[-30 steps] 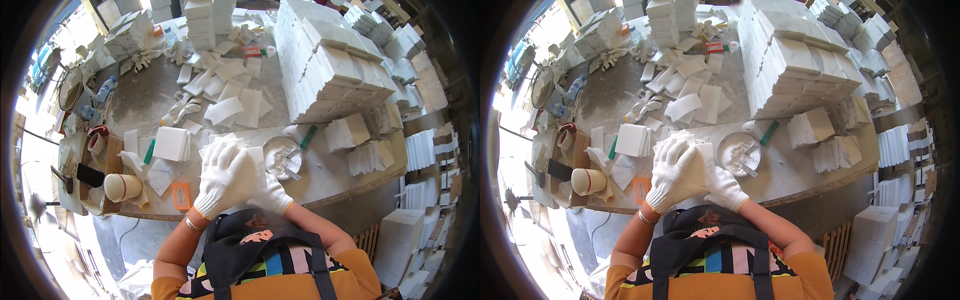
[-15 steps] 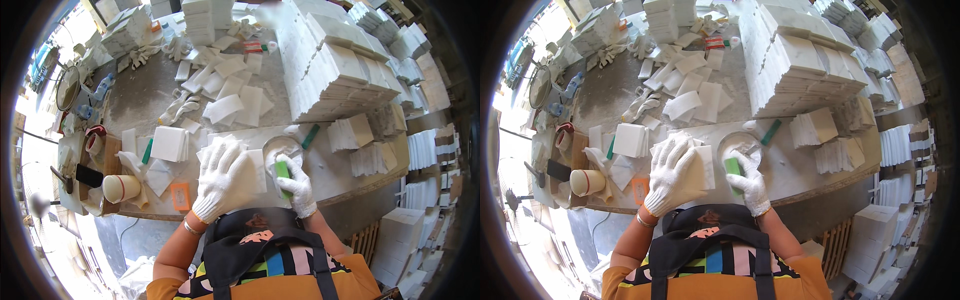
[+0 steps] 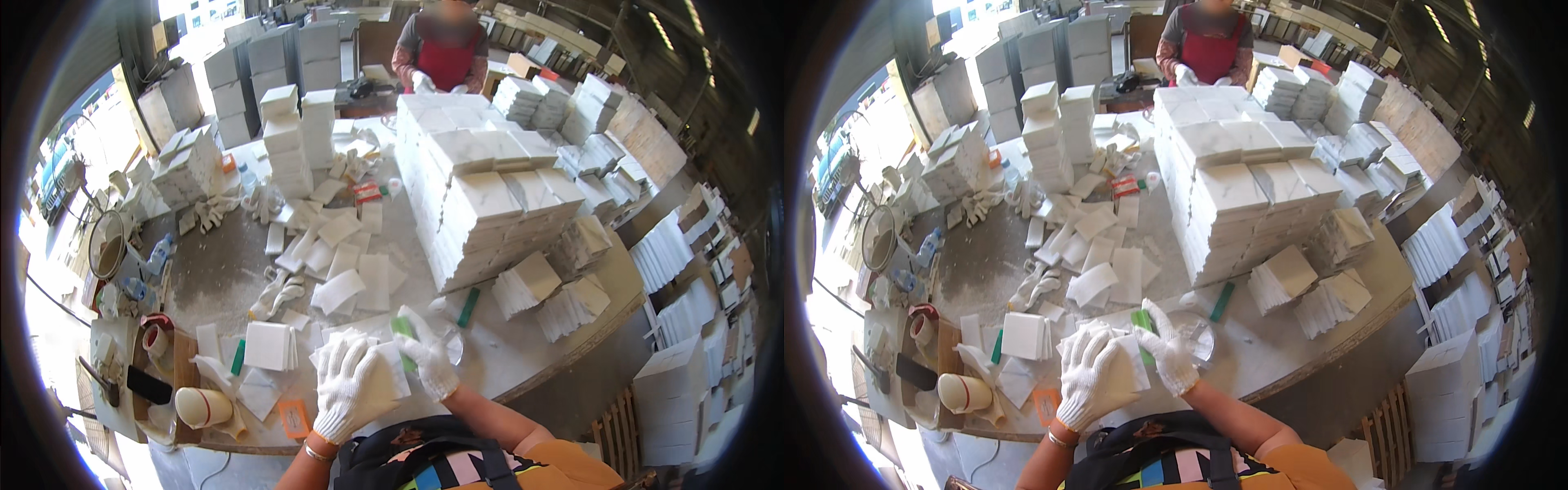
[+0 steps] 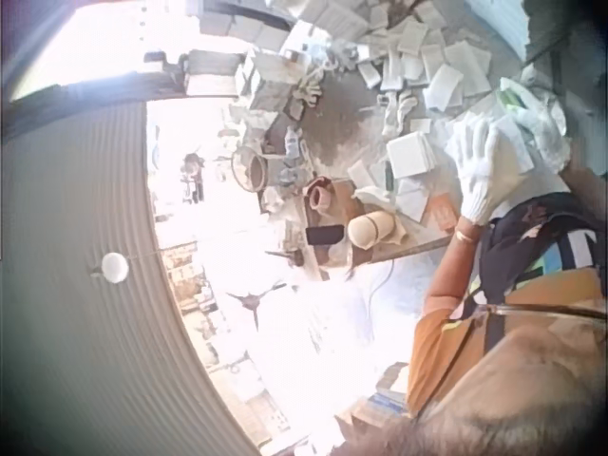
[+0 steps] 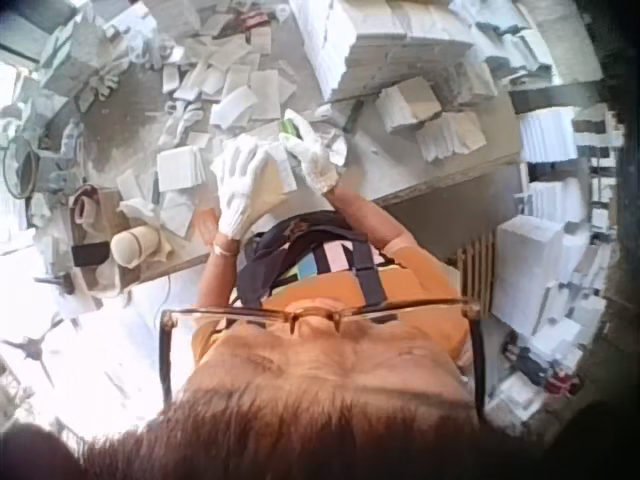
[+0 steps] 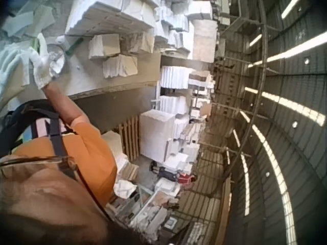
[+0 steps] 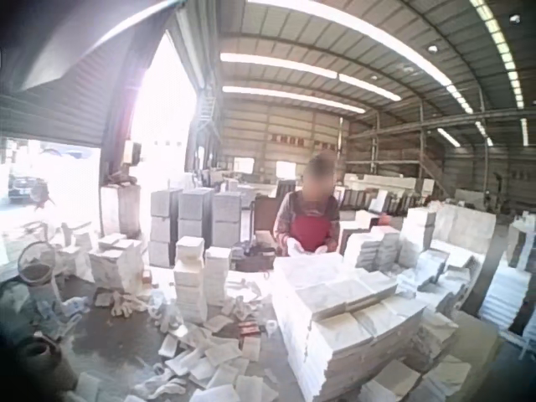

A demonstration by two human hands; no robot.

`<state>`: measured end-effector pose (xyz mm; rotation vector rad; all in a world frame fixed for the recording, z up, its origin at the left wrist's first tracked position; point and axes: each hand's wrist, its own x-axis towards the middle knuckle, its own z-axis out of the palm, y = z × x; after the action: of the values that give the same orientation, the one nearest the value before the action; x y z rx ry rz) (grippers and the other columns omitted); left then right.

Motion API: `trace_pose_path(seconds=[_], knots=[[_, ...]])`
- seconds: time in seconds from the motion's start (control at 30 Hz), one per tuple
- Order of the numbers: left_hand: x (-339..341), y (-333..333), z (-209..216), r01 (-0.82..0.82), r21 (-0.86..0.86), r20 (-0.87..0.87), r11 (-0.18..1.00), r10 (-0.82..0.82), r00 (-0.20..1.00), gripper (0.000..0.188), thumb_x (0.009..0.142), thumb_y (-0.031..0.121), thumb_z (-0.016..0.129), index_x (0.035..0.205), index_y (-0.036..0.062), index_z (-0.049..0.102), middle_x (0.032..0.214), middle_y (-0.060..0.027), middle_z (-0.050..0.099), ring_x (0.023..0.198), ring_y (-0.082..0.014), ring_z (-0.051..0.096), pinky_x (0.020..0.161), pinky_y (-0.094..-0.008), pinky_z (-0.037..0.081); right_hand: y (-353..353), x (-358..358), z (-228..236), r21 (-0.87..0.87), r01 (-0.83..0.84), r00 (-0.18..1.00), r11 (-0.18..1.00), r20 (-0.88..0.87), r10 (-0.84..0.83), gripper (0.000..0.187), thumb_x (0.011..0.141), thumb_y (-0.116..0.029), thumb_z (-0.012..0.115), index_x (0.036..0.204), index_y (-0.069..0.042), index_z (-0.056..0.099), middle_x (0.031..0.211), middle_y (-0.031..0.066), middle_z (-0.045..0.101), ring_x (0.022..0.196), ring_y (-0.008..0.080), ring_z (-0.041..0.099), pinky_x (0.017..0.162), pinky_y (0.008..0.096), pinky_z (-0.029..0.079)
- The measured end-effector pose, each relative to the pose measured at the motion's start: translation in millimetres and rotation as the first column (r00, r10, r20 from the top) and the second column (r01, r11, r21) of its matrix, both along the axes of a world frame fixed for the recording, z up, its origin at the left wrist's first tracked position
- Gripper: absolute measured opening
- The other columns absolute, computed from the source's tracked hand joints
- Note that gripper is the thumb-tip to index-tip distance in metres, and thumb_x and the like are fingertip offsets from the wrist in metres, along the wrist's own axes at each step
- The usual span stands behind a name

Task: The person applies a white paste to the edges of small square tiles using a small metal spatula, then wipes the edges with a green sponge. The person repeats this process on multiple tiles, stacking the finished pieces on the table.

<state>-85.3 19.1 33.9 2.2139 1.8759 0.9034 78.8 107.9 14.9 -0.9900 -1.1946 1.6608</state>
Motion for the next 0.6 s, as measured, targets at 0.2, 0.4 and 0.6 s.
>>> trace_pose_path(seconds=[0.2, 0.4, 0.6], knots=[[2.9, 5.4, -3.7, 0.036, -0.008, -0.011, 0.999, -0.036, 0.999, 0.09, 0.049, 0.048, 0.089, 0.126, 0.0131, 0.057, 0.133, -0.0111, 0.054, 0.13, -0.0377, 0.045, 0.111, -0.0555, 0.03, -22.5, 15.1, -3.3, 0.269, 0.01, 0.979, 0.963, 0.194, -0.064, 0.064, 0.091, -0.016, 0.063, 0.148, 0.002, 0.039, 0.144, 0.0134, 0.048, 0.133, 0.0215, 0.043, 0.114, 0.0333, 0.029], [2.2, -0.9, 4.9, 0.027, -0.014, -0.025, 1.0, -0.028, 0.999, 0.091, 0.049, 0.049, 0.09, 0.126, 0.0141, 0.057, 0.135, -0.0104, 0.053, 0.131, -0.0378, 0.044, 0.111, -0.0566, 0.029, -2.8, 9.3, -15.4, 0.078, -0.039, 0.997, 0.996, 0.076, 0.033, 0.063, 0.095, -0.02, 0.061, 0.148, 0.004, 0.036, 0.148, 0.019, 0.043, 0.139, 0.0271, 0.039, 0.117, 0.0371, 0.026], [-0.7, -1.3, -1.2, 0.04, -0.022, -0.004, 0.999, -0.04, 0.999, 0.091, 0.049, 0.051, 0.09, 0.125, 0.0132, 0.057, 0.134, -0.011, 0.053, 0.131, -0.0382, 0.044, 0.111, -0.0567, 0.029, -35.3, 27.7, -11.0, 0.396, -0.135, 0.923, 0.908, 0.384, -0.03, 0.068, 0.091, -0.018, 0.065, 0.148, 0.005, 0.037, 0.148, 0.0198, 0.043, 0.139, 0.0293, 0.039, 0.117, 0.0391, 0.025]])
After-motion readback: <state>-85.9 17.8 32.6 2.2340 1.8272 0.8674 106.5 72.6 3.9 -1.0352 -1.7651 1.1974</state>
